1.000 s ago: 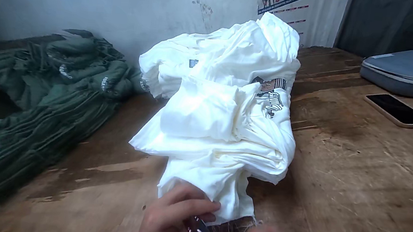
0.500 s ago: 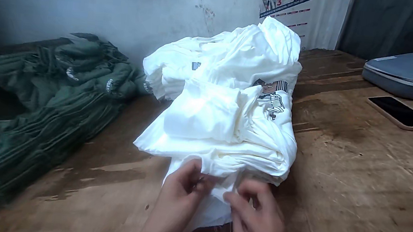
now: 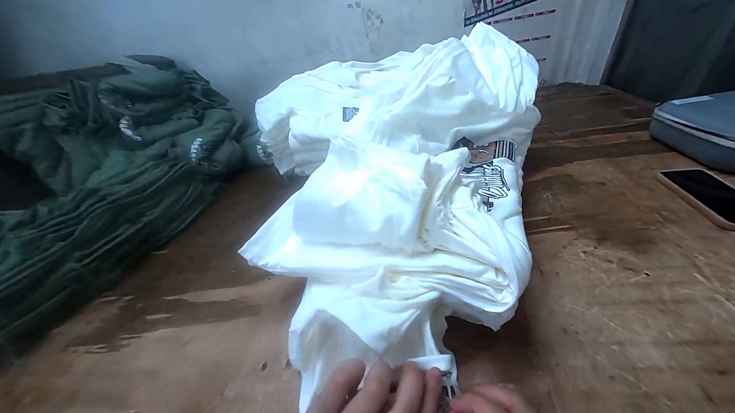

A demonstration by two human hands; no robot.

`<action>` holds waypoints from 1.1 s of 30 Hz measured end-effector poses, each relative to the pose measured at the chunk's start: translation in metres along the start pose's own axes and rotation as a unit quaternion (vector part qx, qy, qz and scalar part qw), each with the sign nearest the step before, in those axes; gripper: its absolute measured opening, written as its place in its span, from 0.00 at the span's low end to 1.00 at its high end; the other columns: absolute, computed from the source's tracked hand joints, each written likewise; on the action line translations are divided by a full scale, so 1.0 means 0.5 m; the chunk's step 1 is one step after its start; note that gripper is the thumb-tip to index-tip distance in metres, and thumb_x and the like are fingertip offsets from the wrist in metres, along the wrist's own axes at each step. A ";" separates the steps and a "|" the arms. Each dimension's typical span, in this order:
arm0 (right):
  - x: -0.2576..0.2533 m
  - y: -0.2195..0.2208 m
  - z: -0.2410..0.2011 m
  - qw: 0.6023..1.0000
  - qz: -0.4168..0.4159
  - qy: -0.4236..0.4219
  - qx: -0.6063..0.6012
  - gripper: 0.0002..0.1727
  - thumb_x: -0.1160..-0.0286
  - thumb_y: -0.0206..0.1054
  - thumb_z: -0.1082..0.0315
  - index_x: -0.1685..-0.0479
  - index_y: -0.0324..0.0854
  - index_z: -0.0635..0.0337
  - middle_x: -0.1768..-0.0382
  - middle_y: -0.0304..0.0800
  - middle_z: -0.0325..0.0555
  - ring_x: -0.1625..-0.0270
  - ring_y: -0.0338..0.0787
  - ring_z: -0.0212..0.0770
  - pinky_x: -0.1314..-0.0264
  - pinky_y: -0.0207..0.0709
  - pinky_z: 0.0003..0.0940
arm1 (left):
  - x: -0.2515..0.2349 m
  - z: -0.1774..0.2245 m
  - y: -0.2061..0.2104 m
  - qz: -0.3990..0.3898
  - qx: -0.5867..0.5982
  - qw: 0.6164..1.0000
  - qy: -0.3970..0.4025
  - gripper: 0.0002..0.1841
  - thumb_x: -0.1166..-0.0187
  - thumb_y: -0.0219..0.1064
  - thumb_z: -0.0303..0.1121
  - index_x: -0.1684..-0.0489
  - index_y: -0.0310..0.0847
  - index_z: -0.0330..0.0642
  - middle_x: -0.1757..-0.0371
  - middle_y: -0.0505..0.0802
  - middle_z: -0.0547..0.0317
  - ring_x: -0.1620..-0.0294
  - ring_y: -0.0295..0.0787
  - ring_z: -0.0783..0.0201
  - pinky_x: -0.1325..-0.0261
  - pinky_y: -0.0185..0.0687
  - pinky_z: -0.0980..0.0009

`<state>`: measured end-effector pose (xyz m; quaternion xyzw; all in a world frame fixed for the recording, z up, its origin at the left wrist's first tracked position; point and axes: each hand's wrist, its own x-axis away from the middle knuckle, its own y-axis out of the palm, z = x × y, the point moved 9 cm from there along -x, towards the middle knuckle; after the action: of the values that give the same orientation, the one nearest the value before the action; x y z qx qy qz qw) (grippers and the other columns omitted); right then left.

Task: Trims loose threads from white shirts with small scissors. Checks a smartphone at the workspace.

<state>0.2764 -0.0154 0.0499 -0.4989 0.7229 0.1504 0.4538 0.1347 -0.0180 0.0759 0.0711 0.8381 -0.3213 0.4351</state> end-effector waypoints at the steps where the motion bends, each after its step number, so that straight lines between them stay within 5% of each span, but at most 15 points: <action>1: 0.000 0.001 0.001 1.000 0.000 0.001 -0.004 0.06 0.20 0.70 0.67 0.63 0.88 0.59 0.62 0.90 0.44 0.54 0.89 0.29 0.43 0.80 0.18 | -0.001 0.000 0.003 0.003 -0.004 1.000 0.009 0.10 0.15 0.61 0.30 0.44 0.88 0.48 0.53 0.92 0.62 0.59 0.75 0.61 0.50 0.63 0.64; 10: 0.002 -0.011 0.014 0.999 -0.005 0.031 -0.024 0.05 0.22 0.72 0.69 0.64 0.88 0.61 0.62 0.90 0.44 0.52 0.89 0.25 0.43 0.81 0.13 | 0.010 0.021 0.010 -0.001 -0.062 0.997 0.042 0.12 0.14 0.61 0.31 0.40 0.87 0.48 0.51 0.92 0.62 0.57 0.75 0.60 0.46 0.60 0.63; 22: 0.009 -0.038 0.027 0.998 -0.008 0.052 -0.029 0.05 0.23 0.72 0.68 0.64 0.87 0.61 0.63 0.89 0.44 0.55 0.88 0.24 0.49 0.82 0.13 | -0.001 -0.002 0.020 0.006 0.029 1.000 0.003 0.10 0.15 0.61 0.30 0.44 0.87 0.50 0.52 0.92 0.63 0.56 0.76 0.61 0.45 0.62 0.64; 24: 0.009 -0.039 0.027 0.996 -0.042 0.046 0.065 0.09 0.17 0.66 0.63 0.65 0.86 0.56 0.61 0.92 0.43 0.52 0.89 0.31 0.43 0.80 0.23 | -0.011 -0.018 0.033 -0.016 0.066 0.996 -0.050 0.09 0.14 0.63 0.37 0.45 0.85 0.53 0.54 0.90 0.63 0.57 0.78 0.60 0.45 0.65 0.62; 26: 0.020 -0.012 0.024 0.976 -0.161 0.031 0.145 0.14 0.14 0.59 0.65 0.64 0.88 0.56 0.47 0.98 0.46 0.36 0.92 0.43 0.26 0.72 0.48 | -0.021 -0.041 0.067 -0.055 0.105 0.989 -0.093 0.11 0.18 0.67 0.44 0.50 0.86 0.50 0.62 0.89 0.59 0.61 0.85 0.57 0.54 0.76 0.59; 28: 0.051 0.030 0.011 0.953 -0.279 -0.028 0.115 0.17 0.12 0.57 0.64 0.61 0.92 0.60 0.39 0.96 0.50 0.27 0.88 0.50 0.17 0.66 0.57 | -0.021 -0.064 0.090 -0.083 0.157 0.980 -0.093 0.06 0.22 0.63 0.37 0.57 0.85 0.50 0.69 0.88 0.59 0.67 0.88 0.57 0.63 0.84 0.61; 29: 0.061 0.039 0.004 0.948 -0.303 -0.050 0.078 0.21 0.11 0.57 0.58 0.62 0.92 0.61 0.41 0.96 0.51 0.27 0.88 0.52 0.14 0.64 0.56 | -0.022 -0.080 0.083 -0.087 0.186 0.974 -0.093 0.08 0.22 0.61 0.34 0.53 0.85 0.51 0.70 0.86 0.57 0.68 0.87 0.56 0.65 0.84 0.60; 31: 0.047 0.032 0.001 0.964 -0.263 -0.024 0.027 0.27 0.13 0.59 0.48 0.68 0.92 0.61 0.56 0.99 0.48 0.42 0.95 0.48 0.22 0.73 0.48 | -0.020 -0.134 0.051 -0.088 0.204 0.969 -0.105 0.12 0.19 0.60 0.35 0.45 0.88 0.58 0.69 0.83 0.56 0.69 0.83 0.56 0.67 0.80 0.59; 33: 0.005 0.034 0.001 0.978 -0.198 0.031 0.062 0.19 0.21 0.70 0.51 0.59 0.91 0.60 0.61 0.96 0.51 0.54 0.94 0.48 0.43 0.83 0.47 | -0.019 -0.203 0.017 -0.083 0.167 0.976 -0.112 0.09 0.19 0.60 0.36 0.57 0.88 0.60 0.73 0.80 0.60 0.73 0.78 0.62 0.72 0.74 0.64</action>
<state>0.2619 -0.0089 0.0437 -0.6072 0.6315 -0.0027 0.4823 0.0744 0.0510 0.1212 0.0368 0.7212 -0.4979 0.4801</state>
